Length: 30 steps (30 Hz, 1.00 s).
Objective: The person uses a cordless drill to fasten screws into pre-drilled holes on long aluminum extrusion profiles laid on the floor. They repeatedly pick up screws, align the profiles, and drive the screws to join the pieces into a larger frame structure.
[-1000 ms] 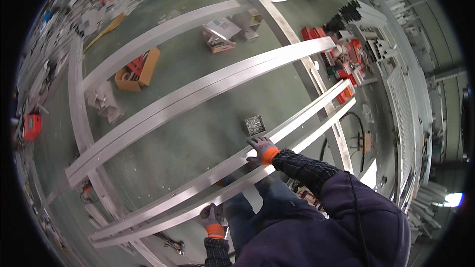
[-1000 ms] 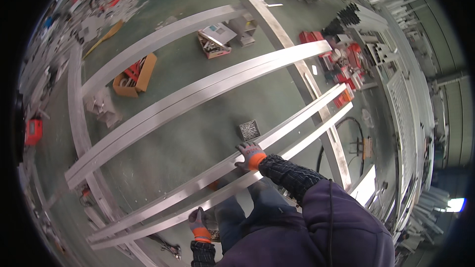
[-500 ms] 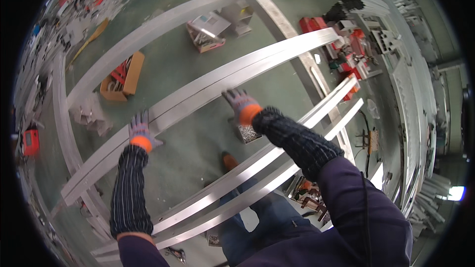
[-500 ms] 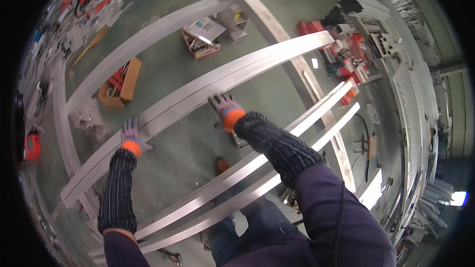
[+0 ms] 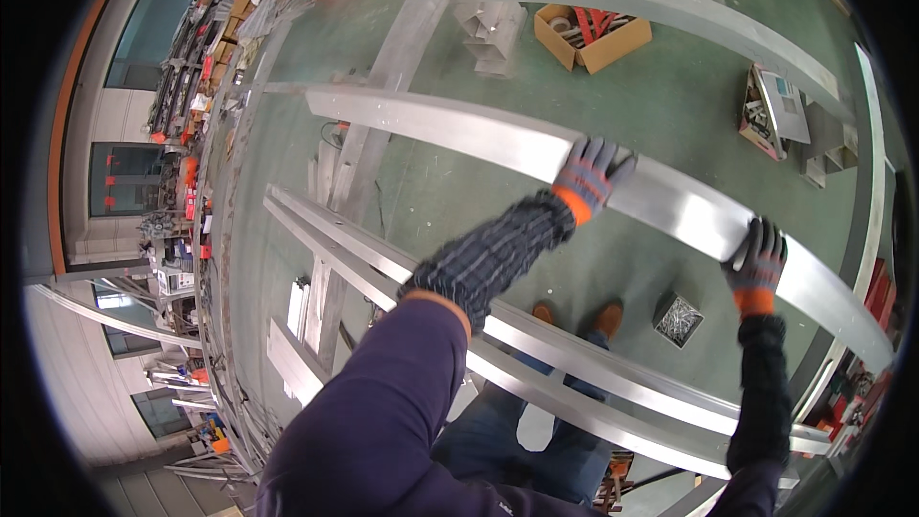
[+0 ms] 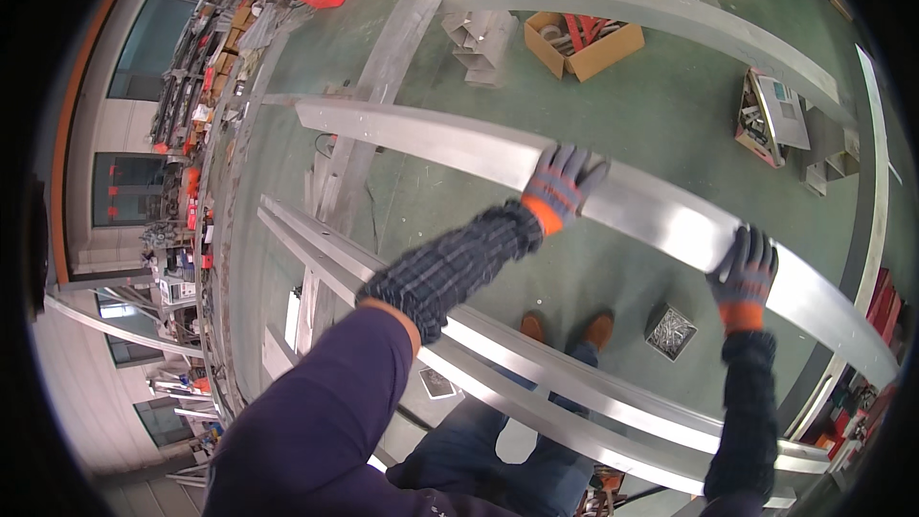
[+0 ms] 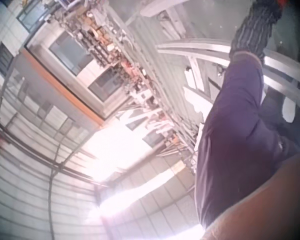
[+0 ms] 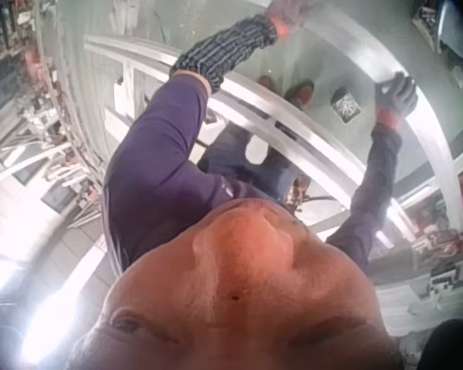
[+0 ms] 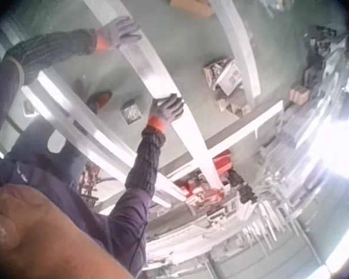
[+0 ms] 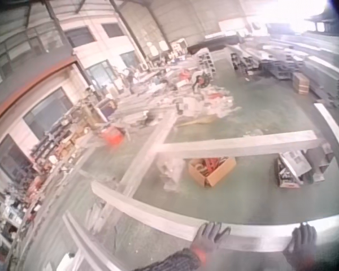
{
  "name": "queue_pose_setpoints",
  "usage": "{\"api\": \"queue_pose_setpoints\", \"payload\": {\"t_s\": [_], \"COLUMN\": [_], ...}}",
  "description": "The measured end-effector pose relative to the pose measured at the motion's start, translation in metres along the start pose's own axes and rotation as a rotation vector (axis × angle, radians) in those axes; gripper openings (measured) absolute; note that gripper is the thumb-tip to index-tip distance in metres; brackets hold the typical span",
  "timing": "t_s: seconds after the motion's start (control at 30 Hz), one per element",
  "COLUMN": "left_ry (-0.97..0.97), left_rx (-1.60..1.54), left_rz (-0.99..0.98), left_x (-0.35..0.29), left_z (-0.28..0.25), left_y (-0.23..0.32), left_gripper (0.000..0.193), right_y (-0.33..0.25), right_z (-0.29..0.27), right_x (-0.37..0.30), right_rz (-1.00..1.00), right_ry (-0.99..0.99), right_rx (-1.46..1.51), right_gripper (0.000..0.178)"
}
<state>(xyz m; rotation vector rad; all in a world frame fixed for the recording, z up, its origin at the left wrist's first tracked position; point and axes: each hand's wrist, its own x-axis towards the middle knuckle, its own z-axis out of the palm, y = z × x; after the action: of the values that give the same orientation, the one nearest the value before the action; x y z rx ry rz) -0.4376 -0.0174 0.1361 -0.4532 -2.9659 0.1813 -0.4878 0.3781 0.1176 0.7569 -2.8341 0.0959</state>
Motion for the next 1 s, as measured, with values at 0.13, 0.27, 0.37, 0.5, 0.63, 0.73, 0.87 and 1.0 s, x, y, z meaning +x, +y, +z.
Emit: {"api": "queue_pose_setpoints", "payload": {"t_s": [0.13, 0.27, 0.37, 0.5, 0.63, 0.73, 0.87, 1.0], "left_ry": [0.336, 0.327, 0.325, 0.19, -0.176, -0.515, -0.661, -0.697], "left_rx": [-0.042, -0.068, -0.035, -0.014, -0.113, -0.131, -0.138, -0.144], "left_rz": [-0.038, -0.047, -0.053, -0.038, -0.048, -0.047, -0.033, -0.011], "left_x": [-0.04, -0.031, -0.035, -0.023, 0.021, 0.06, 0.068, 0.06], "left_z": [0.032, 0.032, 0.033, 0.019, 0.001, -0.006, -0.006, -0.018], "left_y": [0.015, 0.023, 0.019, 0.012, -0.011, -0.023, -0.016, -0.015], "left_gripper": [0.063, 0.06, 0.06, 0.072, 0.093, 0.11, 0.118, 0.116], "right_y": [-0.016, -0.01, -0.013, -0.013, -0.011, -0.006, 0.007, 0.002], "right_z": [0.012, 0.007, 0.002, -0.005, -0.012, -0.014, -0.001, -0.011], "right_x": [-0.037, -0.036, -0.038, -0.025, 0.034, 0.075, 0.07, 0.057], "right_rz": [0.07, 0.097, 0.079, 0.096, 0.083, 0.092, 0.051, 0.052], "right_ry": [0.078, 0.065, -0.034, -0.083, -0.246, -0.544, -0.48, -0.534], "right_rx": [0.008, 0.003, -0.029, -0.025, -0.066, -0.052, -0.067, -0.028], "right_gripper": [0.079, 0.081, 0.091, 0.107, 0.129, 0.127, 0.121, 0.12]}}
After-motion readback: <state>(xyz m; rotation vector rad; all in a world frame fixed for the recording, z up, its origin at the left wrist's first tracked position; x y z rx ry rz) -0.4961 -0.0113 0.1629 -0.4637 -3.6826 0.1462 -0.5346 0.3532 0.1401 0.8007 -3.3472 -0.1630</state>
